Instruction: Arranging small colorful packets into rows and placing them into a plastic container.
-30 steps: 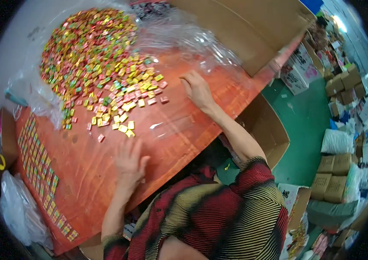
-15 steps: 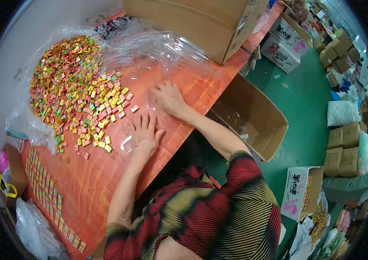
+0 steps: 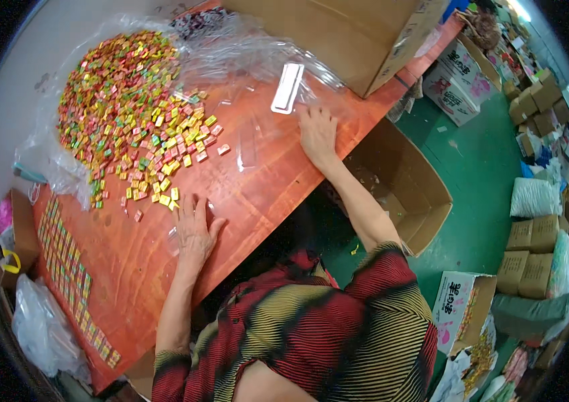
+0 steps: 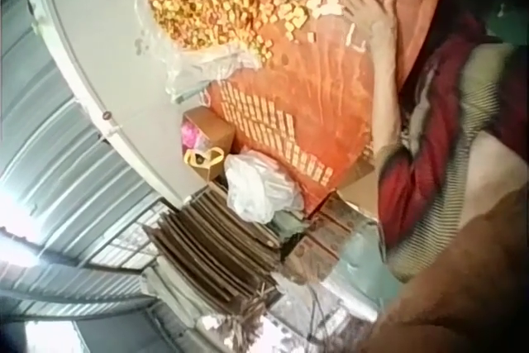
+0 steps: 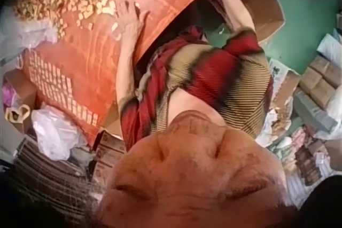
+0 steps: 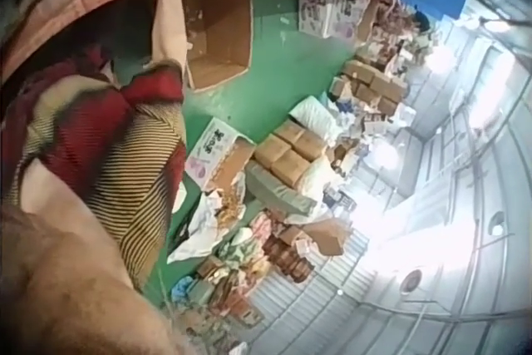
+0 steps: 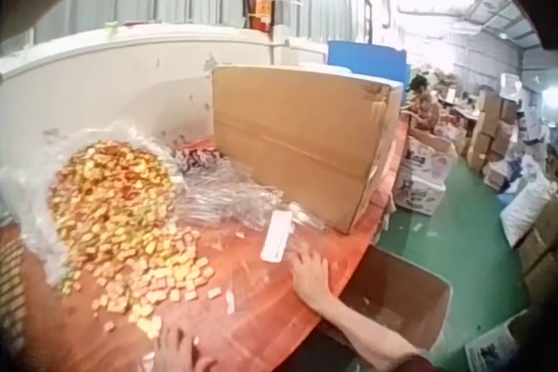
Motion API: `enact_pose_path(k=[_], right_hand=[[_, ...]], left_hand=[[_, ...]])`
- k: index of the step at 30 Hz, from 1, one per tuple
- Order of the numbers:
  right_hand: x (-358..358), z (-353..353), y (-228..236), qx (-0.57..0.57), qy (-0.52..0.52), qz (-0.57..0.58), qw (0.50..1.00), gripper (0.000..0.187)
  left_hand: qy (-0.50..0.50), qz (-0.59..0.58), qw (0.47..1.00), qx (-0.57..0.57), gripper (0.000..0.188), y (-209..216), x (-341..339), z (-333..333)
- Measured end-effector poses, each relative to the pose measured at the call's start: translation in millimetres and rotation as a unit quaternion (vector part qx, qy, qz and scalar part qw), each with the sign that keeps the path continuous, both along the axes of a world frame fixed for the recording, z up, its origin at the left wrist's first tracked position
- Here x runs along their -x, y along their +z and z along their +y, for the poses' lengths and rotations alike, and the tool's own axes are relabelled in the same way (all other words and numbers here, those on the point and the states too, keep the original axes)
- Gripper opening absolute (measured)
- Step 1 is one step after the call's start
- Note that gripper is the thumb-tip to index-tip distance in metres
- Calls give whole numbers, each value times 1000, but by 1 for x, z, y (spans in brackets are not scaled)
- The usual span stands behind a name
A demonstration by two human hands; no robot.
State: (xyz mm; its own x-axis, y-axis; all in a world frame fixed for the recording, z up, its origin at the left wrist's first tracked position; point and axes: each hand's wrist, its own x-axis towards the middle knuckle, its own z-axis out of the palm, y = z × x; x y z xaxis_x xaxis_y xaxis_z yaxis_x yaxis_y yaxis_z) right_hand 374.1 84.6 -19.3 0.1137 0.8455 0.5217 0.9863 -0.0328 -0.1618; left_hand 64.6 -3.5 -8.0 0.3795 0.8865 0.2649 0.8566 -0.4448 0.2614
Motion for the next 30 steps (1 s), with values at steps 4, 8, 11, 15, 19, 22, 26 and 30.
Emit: enact_pose_path(k=[4,8,11,15,19,22,26,30], right_hand=[[14,0,-3,-19,37,-58,997,29],[62,-4,21,-39,63,-53,996,31],[108,-19,28,64,101,24,993,32],[128,-36,14,102,121,60,986,28],[130,-42,10,84,141,30,986,30],[124,-48,7,43,212,60,974,35],[116,-59,36,-40,237,112,964,36],[124,-79,43,28,344,146,927,36]], left_hand=[[24,-9,1000,5,60,4,10,-11],[38,28,998,-34,58,0,14,-24],[42,10,999,-31,57,5,17,-35],[60,-31,998,-5,56,2,30,-53],[53,13,997,-58,54,1,32,-61],[33,-33,999,-28,52,8,33,-63],[49,-45,998,-16,48,10,34,-64],[39,-62,997,-34,42,5,34,-63]])
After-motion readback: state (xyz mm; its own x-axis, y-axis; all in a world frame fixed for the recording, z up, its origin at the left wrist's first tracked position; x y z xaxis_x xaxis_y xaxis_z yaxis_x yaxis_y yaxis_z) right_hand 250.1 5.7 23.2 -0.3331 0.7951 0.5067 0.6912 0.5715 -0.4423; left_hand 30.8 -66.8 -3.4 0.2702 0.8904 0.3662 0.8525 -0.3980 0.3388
